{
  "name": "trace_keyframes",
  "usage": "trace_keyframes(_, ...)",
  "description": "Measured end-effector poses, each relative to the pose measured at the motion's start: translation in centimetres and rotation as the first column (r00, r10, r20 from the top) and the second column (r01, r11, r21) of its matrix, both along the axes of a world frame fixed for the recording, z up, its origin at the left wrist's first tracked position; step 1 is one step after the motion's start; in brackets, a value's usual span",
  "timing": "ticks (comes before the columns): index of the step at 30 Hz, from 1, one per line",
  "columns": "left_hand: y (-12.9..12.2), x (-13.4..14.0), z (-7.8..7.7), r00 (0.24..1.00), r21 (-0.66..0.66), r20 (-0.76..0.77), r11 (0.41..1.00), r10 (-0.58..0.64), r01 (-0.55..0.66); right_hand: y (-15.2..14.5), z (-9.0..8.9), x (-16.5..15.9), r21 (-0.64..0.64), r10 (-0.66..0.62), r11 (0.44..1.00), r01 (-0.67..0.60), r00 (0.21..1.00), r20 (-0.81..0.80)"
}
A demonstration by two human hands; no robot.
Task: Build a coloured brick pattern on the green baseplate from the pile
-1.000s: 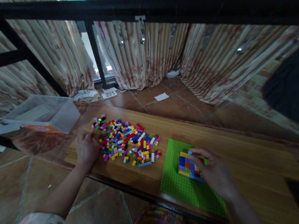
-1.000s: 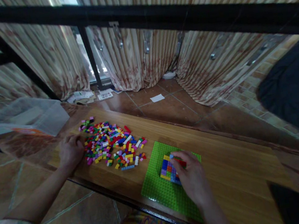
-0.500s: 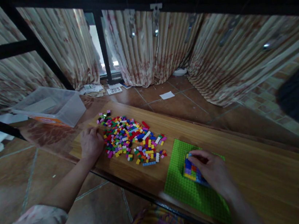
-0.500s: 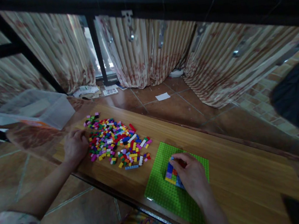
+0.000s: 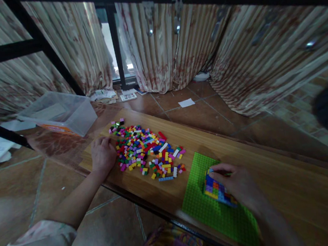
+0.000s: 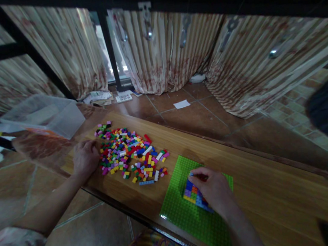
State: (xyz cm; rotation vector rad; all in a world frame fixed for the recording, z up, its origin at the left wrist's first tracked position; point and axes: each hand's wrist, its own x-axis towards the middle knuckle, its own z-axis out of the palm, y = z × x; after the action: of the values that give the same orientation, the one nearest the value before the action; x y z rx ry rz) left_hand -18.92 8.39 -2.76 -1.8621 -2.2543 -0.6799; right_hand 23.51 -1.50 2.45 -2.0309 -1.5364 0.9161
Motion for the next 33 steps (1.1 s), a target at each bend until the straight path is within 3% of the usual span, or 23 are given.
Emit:
trace_keyframes(5, -0.1, 0.0, 0.0, 1.000, -0.003, -0.002, 1.000, -0.006, 0.006, 0.3, 0.6, -0.3, 0.028, 0.033, 0.999, -0.034, 0.998, 0.045)
trace_keyframes(18, -0.1, 0.2, 0.2, 1.000, 0.003, -0.007, 1.000, -0.017, 0.017, -0.9, -0.8, 0.7, 0.016, 0.001, 1.000, 0.001, 0.990, -0.141)
trace_keyframes(21, -0.1, 0.2, 0.2, 1.000, 0.011, 0.012, 1.000, -0.016, 0.016, -1.7, -0.5, 1.0, 0.051, -0.038, 0.998, 0.047, 0.987, -0.159)
trace_keyframes(25, -0.1, 0.3, 0.2, 1.000, 0.007, 0.007, 1.000, -0.015, 0.015, -1.9, 0.8, 0.4, 0.161, -0.109, 0.980, 0.114, 0.993, -0.041)
trace_keyframes(27, -0.2, 0.3, 0.1, 1.000, 0.003, 0.005, 1.000, -0.015, 0.015, -1.4, 1.6, -0.7, 0.221, -0.077, 0.973, 0.072, 0.997, 0.017)
trace_keyframes(31, -0.2, 0.2, 0.0, 1.000, -0.001, 0.017, 1.000, -0.010, 0.010, 0.7, 2.1, -4.0, 0.331, 0.163, 0.923, -0.195, 0.979, 0.123)
trace_keyframes(33, -0.2, 0.2, 0.0, 1.000, -0.004, 0.025, 1.000, -0.012, 0.012, 1.8, 1.9, -5.6, 0.311, 0.230, 0.904, -0.294, 0.946, 0.226)
